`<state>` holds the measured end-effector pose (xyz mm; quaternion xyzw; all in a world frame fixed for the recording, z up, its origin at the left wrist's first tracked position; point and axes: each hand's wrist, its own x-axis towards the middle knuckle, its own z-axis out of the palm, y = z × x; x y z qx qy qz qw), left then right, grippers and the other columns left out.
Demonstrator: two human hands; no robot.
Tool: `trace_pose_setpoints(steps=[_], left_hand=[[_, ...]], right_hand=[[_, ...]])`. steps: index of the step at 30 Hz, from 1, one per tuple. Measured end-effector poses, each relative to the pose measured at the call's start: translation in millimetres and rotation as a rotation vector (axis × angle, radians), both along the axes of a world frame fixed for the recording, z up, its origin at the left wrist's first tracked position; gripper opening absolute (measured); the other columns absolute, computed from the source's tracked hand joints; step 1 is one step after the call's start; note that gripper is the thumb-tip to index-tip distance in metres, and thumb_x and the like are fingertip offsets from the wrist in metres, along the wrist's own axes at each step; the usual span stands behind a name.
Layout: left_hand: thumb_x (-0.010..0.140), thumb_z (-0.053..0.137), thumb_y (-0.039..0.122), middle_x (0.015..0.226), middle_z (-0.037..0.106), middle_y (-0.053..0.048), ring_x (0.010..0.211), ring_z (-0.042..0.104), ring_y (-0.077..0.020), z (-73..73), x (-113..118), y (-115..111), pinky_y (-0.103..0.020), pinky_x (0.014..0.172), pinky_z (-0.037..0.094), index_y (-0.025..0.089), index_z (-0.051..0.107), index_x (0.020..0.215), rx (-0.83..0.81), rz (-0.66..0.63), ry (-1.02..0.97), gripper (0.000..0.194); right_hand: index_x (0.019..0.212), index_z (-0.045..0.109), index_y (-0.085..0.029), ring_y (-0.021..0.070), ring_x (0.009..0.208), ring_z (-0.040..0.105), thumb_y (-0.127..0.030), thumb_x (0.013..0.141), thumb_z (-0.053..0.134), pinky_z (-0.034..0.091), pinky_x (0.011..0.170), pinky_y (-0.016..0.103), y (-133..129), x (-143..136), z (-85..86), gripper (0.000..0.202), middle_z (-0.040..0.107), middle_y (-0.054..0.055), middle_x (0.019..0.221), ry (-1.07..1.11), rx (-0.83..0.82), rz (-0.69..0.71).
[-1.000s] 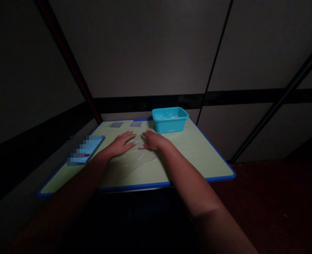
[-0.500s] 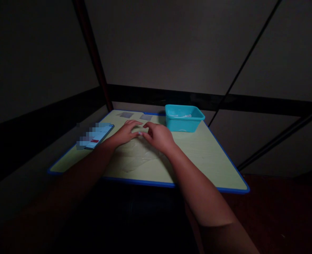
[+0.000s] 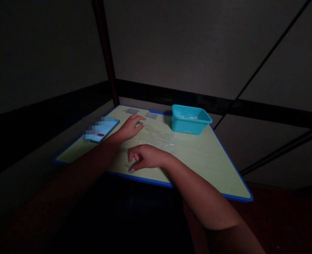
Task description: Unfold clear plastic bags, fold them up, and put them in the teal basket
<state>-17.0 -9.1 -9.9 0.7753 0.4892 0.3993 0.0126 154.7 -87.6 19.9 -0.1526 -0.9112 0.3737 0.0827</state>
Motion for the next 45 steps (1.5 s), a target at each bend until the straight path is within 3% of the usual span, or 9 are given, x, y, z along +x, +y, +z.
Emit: trace_pose_setpoints(steps=[9, 16, 22, 26, 29, 32, 37, 41, 45], left_hand=[[0.078, 0.056, 0.023, 0.096, 0.058, -0.006, 0.099, 0.053, -0.0203, -2.4, 1, 1, -0.034, 0.092, 0.041, 0.016, 0.062, 0.095, -0.003, -0.036, -0.015, 0.019], [0.08, 0.053, 0.023, 0.09, 0.059, -0.006, 0.092, 0.056, -0.0192, 2.8, 1, -1, -0.033, 0.087, 0.044, 0.016, 0.064, 0.088, -0.004, -0.054, -0.037, 0.015], [0.08, 0.052, 0.021, 0.086, 0.06, -0.005, 0.087, 0.057, -0.018, 3.4, 2, -1, -0.032, 0.085, 0.044, 0.015, 0.064, 0.085, 0.0, -0.041, -0.018, 0.014], [0.08, 0.053, 0.022, 0.085, 0.061, -0.004, 0.088, 0.057, -0.018, 2.7, 2, -2, -0.032, 0.085, 0.044, 0.016, 0.064, 0.083, -0.016, -0.038, 0.002, 0.013], [0.079, 0.052, 0.022, 0.085, 0.061, -0.005, 0.089, 0.056, -0.018, 3.9, 3, -2, -0.031, 0.085, 0.044, 0.016, 0.063, 0.081, -0.025, -0.053, -0.01, 0.013], [0.078, 0.052, 0.025, 0.084, 0.062, -0.005, 0.087, 0.057, -0.0177, 7.4, 4, -4, -0.031, 0.084, 0.043, 0.015, 0.063, 0.079, -0.058, -0.072, -0.081, 0.014], [0.083, 0.044, 0.04, 0.073, 0.061, -0.003, 0.069, 0.056, -0.0141, 17.1, 7, -9, -0.027, 0.067, 0.045, 0.016, 0.057, 0.074, -0.375, -0.174, -0.406, 0.028], [0.079, 0.048, 0.052, 0.065, 0.057, 0.0, 0.06, 0.053, -0.0114, 22.4, 7, -19, -0.025, 0.06, 0.042, 0.017, 0.055, 0.072, -0.626, -0.396, -0.528, 0.037], [0.064, 0.07, 0.037, 0.072, 0.061, 0.0, 0.067, 0.057, -0.0125, 23.1, 8, -28, -0.025, 0.065, 0.043, 0.016, 0.056, 0.077, -0.79, -0.582, -0.475, 0.028]], right_hand=[[0.065, 0.054, -0.016, 0.0109, 0.065, 0.043, -0.012, 0.074, 0.064, 0.035, 0.065, 0.024, 3, -9, -10.0, 0.014, 0.048, -0.003, 0.065, 0.036, 0.136, 0.044], [0.075, 0.054, -0.015, 0.0103, 0.062, 0.044, -0.025, 0.078, 0.062, 0.035, 0.059, 0.023, 14, 5, -2.9, 0.013, 0.051, -0.003, 0.068, 0.071, -0.091, -0.084], [0.084, 0.059, -0.017, 0.0155, 0.08, 0.046, -0.031, 0.064, 0.077, 0.035, 0.078, 0.029, 7, -1, -4.4, 0.03, 0.053, 0.0, 0.08, 0.013, 0.222, 0.058], [0.078, 0.06, -0.017, 0.0165, 0.084, 0.045, -0.03, 0.068, 0.075, 0.033, 0.081, 0.03, 0, -11, -13.0, 0.021, 0.054, 0.001, 0.08, -0.028, 0.285, 0.069], [0.071, 0.058, -0.016, 0.0139, 0.078, 0.046, -0.025, 0.075, 0.069, 0.033, 0.08, 0.03, 1, -12, -13.4, 0.014, 0.052, -0.001, 0.073, 0.029, 0.188, 0.111], [0.07, 0.054, -0.016, 0.0113, 0.067, 0.044, -0.026, 0.079, 0.063, 0.035, 0.069, 0.026, 8, -5, -10.0, 0.016, 0.049, -0.003, 0.067, 0.142, -0.047, 0.048], [0.073, 0.049, -0.016, 0.009, 0.057, 0.039, -0.043, 0.072, 0.066, 0.029, 0.055, 0.023, 30, 8, -7.1, 0.031, 0.046, -0.005, 0.063, 0.336, -0.403, -0.183], [0.07, 0.049, -0.017, 0.0081, 0.055, 0.038, -0.049, 0.062, 0.071, 0.026, 0.053, 0.022, 45, 12, -9.5, 0.04, 0.047, -0.005, 0.062, 0.471, -0.488, -0.338], [0.069, 0.048, -0.017, 0.0076, 0.052, 0.037, -0.05, 0.059, 0.072, 0.026, 0.051, 0.021, 51, 12, -12.4, 0.042, 0.048, -0.006, 0.059, 0.576, -0.494, -0.475]])
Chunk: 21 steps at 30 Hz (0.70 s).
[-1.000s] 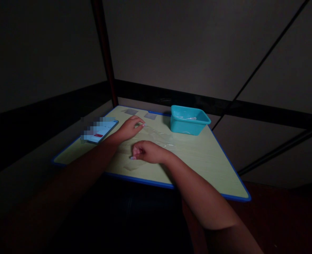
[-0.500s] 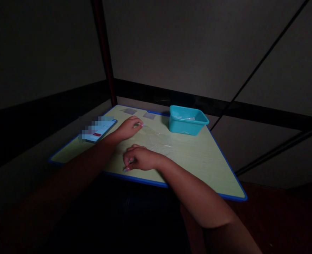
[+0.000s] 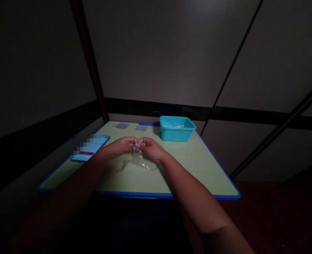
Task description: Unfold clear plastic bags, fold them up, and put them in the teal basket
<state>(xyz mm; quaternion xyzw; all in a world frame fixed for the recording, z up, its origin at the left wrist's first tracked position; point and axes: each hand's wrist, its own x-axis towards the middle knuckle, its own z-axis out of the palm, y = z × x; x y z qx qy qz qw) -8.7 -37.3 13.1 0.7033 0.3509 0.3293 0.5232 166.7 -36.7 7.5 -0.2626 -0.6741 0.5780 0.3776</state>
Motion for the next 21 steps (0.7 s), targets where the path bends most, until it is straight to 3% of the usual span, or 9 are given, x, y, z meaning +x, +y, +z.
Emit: trace_pose_setpoints(steps=[4, 8, 14, 21], left_hand=[[0.06, 0.072, 0.026, 0.079, 0.065, -0.002, 0.077, 0.06, -0.0149, 0.1, 5, -3, -0.029, 0.075, 0.044, 0.016, 0.059, 0.08, -0.027, -0.058, 0.023, 0.026], [0.063, 0.069, 0.026, 0.075, 0.064, -0.002, 0.072, 0.059, -0.0141, 1.4, 5, -3, -0.028, 0.07, 0.043, 0.016, 0.058, 0.073, 0.004, -0.024, 0.035, 0.018], [0.073, 0.057, 0.038, 0.057, 0.051, 0.003, 0.053, 0.046, -0.0103, 3.9, -2, 1, -0.023, 0.052, 0.035, 0.018, 0.055, 0.065, 0.094, 0.073, 0.174, 0.022], [0.079, 0.048, 0.044, 0.053, 0.046, 0.003, 0.049, 0.042, -0.0104, -0.9, -5, 6, -0.023, 0.05, 0.033, 0.019, 0.055, 0.065, 0.129, 0.18, 0.176, 0.03]], right_hand=[[0.07, 0.046, -0.018, 0.0082, 0.051, 0.039, -0.058, 0.063, 0.066, 0.028, 0.049, 0.021, -1, -1, 0.0, 0.045, 0.047, -0.005, 0.057, -0.014, 0.002, -0.068], [0.07, 0.044, -0.019, 0.009, 0.052, 0.04, -0.067, 0.071, 0.053, 0.03, 0.049, 0.022, -2, 2, 2.0, 0.049, 0.047, -0.005, 0.058, -0.105, 0.075, -0.122], [0.069, 0.052, -0.014, 0.0084, 0.058, 0.039, -0.053, 0.061, 0.07, 0.032, 0.056, 0.023, 1, 13, 2.2, 0.043, 0.047, -0.005, 0.063, -0.44, 0.225, 0.199], [0.064, 0.055, -0.013, 0.0084, 0.055, 0.041, -0.049, 0.056, 0.073, 0.034, 0.054, 0.022, 0, 14, 3.2, 0.041, 0.049, -0.005, 0.057, -0.591, 0.185, 0.256]])
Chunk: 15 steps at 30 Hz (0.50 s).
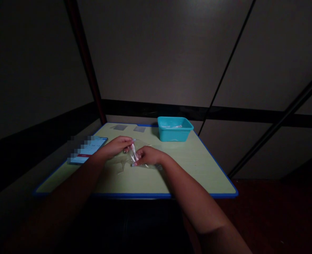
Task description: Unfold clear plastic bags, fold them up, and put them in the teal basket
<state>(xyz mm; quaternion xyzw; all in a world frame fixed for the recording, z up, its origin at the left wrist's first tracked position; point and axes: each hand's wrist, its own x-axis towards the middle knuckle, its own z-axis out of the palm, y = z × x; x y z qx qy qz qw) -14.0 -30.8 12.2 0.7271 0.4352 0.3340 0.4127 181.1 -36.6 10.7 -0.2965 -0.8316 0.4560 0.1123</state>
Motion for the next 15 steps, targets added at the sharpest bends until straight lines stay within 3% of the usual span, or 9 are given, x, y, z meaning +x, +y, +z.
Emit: trace_pose_setpoints(steps=[6, 11, 15], left_hand=[[0.077, 0.048, 0.04, 0.053, 0.046, 0.003, 0.05, 0.042, -0.011, 4.1, 4, -4, -0.024, 0.051, 0.033, 0.019, 0.051, 0.059, -0.007, 0.001, 0.087, 0.028], [0.077, 0.045, 0.037, 0.055, 0.049, 0.002, 0.057, 0.046, -0.0133, 1.6, 2, -1, -0.024, 0.057, 0.034, 0.019, 0.051, 0.056, 0.164, 0.093, 0.306, 0.028], [0.077, 0.044, 0.038, 0.055, 0.048, 0.002, 0.058, 0.046, -0.0143, -3.6, -1, 1, -0.025, 0.056, 0.031, 0.02, 0.048, 0.053, 0.256, 0.106, 0.484, 0.03]], right_hand=[[0.075, 0.063, -0.013, 0.0106, 0.063, 0.051, -0.047, 0.054, 0.075, 0.038, 0.061, 0.022, 10, 20, 11.1, 0.041, 0.06, -0.002, 0.067, -0.12, -0.011, 0.067], [0.072, 0.063, -0.013, 0.0099, 0.058, 0.049, -0.045, 0.057, 0.074, 0.035, 0.055, 0.021, 18, 38, 19.7, 0.037, 0.06, -0.001, 0.064, -0.4, 0.045, 0.048], [0.072, 0.064, -0.014, 0.0096, 0.057, 0.048, -0.045, 0.059, 0.073, 0.033, 0.054, 0.021, 16, 36, 19.8, 0.034, 0.06, -0.002, 0.063, -0.481, 0.1, 0.075]])
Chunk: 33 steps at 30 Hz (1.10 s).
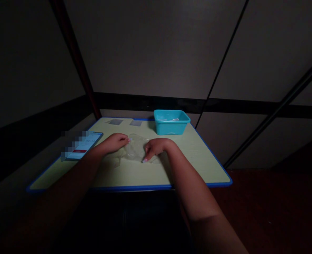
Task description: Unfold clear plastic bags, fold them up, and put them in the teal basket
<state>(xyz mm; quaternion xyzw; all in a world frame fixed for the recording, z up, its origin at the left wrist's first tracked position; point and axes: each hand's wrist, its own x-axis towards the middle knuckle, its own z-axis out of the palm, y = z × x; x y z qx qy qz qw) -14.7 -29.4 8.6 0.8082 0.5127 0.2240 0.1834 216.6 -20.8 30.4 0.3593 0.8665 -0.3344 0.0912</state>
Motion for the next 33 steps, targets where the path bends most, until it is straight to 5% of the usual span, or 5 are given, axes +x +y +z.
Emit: trace_pose_setpoints(steps=[10, 16, 19, 23, 33], left_hand=[[0.069, 0.06, 0.034, 0.073, 0.056, -0.002, 0.072, 0.053, -0.0181, -6.6, -3, 5, -0.026, 0.064, 0.038, 0.021, 0.05, 0.067, 0.182, 0.125, 0.035, 0.017], [0.077, 0.051, 0.039, 0.07, 0.054, -0.002, 0.067, 0.051, -0.0181, 7.6, -2, -15, -0.027, 0.059, 0.035, 0.021, 0.048, 0.067, 0.212, 0.282, 0.061, 0.021], [0.078, 0.05, 0.047, 0.069, 0.054, -0.002, 0.065, 0.051, -0.0183, 9.6, 4, -43, -0.028, 0.057, 0.034, 0.021, 0.047, 0.067, 0.166, 0.251, 0.165, 0.029], [0.082, 0.047, 0.051, 0.077, 0.055, -0.004, 0.075, 0.052, -0.0209, -3.7, 17, -80, -0.031, 0.066, 0.039, 0.021, 0.048, 0.075, 0.254, 0.316, 0.294, 0.031], [0.086, 0.047, 0.033, 0.094, 0.057, -0.008, 0.09, 0.052, -0.0228, -16.1, 27, -90, -0.033, 0.077, 0.039, 0.018, 0.052, 0.088, 0.245, 0.338, 0.557, 0.016]], right_hand=[[0.069, 0.062, -0.013, 0.0094, 0.054, 0.041, -0.036, 0.082, 0.055, 0.029, 0.054, 0.023, -13, -27, -8.7, 0.027, 0.053, -0.002, 0.056, 0.177, 0.322, -0.068], [0.088, 0.062, -0.012, 0.0156, 0.081, 0.054, -0.027, 0.08, 0.059, 0.039, 0.073, 0.025, -18, -33, -8.5, 0.017, 0.064, 0.008, 0.087, 0.399, 0.603, -0.099], [0.11, 0.058, -0.01, 0.0238, 0.109, 0.05, -0.032, 0.079, 0.06, 0.037, 0.09, 0.035, -17, -33, -12.3, 0.038, 0.058, 0.016, 0.116, 0.358, 0.602, -0.073], [0.136, 0.038, -0.014, 0.0287, 0.135, 0.021, -0.035, 0.084, 0.052, 0.026, 0.104, 0.047, -18, -34, -18.5, 0.058, 0.028, 0.016, 0.146, 0.164, 0.496, -0.051], [0.146, 0.013, -0.015, 0.0256, 0.139, 0.004, -0.035, 0.09, 0.042, 0.016, 0.109, 0.051, -25, -40, -13.3, 0.066, 0.004, 0.011, 0.151, -0.128, 0.36, -0.062]])
